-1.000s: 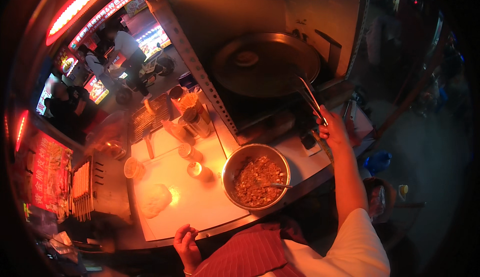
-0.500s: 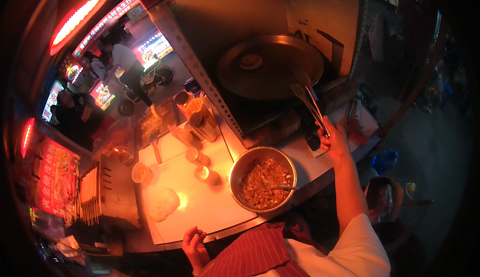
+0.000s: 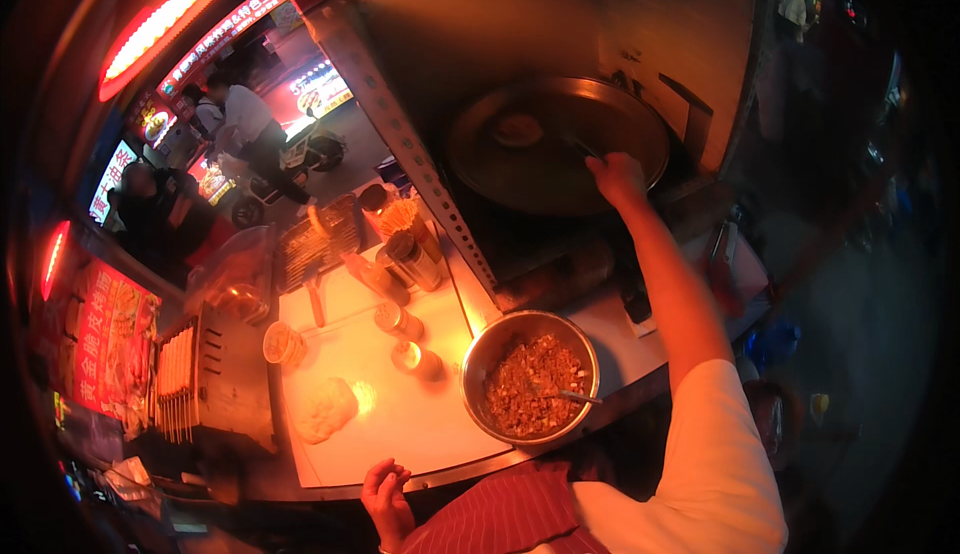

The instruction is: The person kneads and rolls dough, portions it into small balls, and flattens them into wrappers. They brush the wrappers with liquid and prepare a meat filling in a bowl, working at a street food stall.

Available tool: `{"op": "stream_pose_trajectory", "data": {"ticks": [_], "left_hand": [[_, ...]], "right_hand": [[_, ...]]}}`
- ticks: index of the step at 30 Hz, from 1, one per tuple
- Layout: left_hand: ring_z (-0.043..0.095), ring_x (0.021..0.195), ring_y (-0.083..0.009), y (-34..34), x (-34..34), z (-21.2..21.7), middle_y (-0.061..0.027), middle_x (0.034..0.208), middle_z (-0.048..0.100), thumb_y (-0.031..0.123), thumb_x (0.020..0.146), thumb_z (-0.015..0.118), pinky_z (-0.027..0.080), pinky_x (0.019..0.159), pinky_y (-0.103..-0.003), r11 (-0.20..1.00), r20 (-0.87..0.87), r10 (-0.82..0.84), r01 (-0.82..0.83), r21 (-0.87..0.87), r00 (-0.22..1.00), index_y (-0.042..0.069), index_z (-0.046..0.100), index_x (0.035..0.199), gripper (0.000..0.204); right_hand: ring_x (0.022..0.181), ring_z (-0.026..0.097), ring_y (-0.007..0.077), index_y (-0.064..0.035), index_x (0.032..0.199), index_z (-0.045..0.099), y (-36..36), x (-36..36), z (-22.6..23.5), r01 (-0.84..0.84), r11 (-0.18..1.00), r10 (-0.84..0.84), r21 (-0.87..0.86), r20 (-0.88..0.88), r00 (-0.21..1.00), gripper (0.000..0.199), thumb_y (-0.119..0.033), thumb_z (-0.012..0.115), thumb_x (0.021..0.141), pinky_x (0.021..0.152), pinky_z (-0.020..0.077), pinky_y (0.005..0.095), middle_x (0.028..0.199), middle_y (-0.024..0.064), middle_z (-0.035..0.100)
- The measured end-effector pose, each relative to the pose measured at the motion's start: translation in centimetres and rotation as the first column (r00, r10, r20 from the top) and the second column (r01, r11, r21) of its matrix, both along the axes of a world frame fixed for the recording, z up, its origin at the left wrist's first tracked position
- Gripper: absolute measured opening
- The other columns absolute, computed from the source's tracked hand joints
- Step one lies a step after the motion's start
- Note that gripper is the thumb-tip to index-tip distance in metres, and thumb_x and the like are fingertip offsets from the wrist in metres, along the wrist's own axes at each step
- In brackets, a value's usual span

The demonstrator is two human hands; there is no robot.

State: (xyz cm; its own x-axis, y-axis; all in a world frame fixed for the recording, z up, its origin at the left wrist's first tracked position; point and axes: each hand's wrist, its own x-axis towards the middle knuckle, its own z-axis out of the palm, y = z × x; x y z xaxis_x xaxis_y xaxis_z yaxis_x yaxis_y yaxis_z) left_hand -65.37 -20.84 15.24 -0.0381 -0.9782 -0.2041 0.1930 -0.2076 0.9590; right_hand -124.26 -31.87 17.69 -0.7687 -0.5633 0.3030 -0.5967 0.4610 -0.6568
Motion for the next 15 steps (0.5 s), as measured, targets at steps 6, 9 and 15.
{"op": "stream_pose_trajectory", "data": {"ticks": [6, 9, 15], "left_hand": [[0.062, 0.093, -0.0223, -0.2, 4.9, -4.4, -0.0134, 0.104, 0.064, 0.005, 0.089, 0.063, 0.053, 0.084, -0.032, 0.991, 0.045, 0.088, -0.092, 0.097, 0.995, -0.006, 0.063, 0.113, 0.027], [0.062, 0.094, -0.0229, 0.3, 5.4, -4.5, -0.0131, 0.106, 0.064, 0.005, 0.089, 0.063, 0.053, 0.085, -0.032, 0.980, 0.040, 0.155, -0.158, 0.123, 0.987, -0.006, 0.063, 0.113, 0.027], [0.063, 0.098, -0.0240, 0.0, 5.4, -5.2, -0.0133, 0.109, 0.064, 0.006, 0.090, 0.061, 0.053, 0.086, -0.032, 0.981, 0.079, 0.155, -0.162, 0.101, 0.985, -0.006, 0.063, 0.114, 0.026]], "right_hand": [[0.100, 0.065, 0.0380, -0.0020, 0.098, 0.070, -9.1, -2.5, 0.0, 0.107, 0.974, -0.126, 0.200, 0.087, 0.988, 0.041, -0.041, 0.067, 0.086, 0.085, 0.0516, 0.0464, 0.101, 0.0221, 0.067], [0.112, 0.062, 0.0362, -0.0079, 0.114, 0.069, -10.7, -2.3, 0.7, 0.118, 0.947, -0.184, 0.300, 0.204, 0.962, 0.042, -0.040, 0.067, 0.086, 0.093, 0.0513, 0.0463, 0.120, 0.0177, 0.065], [0.108, 0.064, 0.0363, -0.0040, 0.110, 0.070, -11.2, -2.9, 0.0, 0.119, 0.945, -0.179, 0.306, 0.175, 0.968, 0.044, -0.039, 0.068, 0.084, 0.091, 0.0524, 0.0458, 0.113, 0.0196, 0.067]]}}
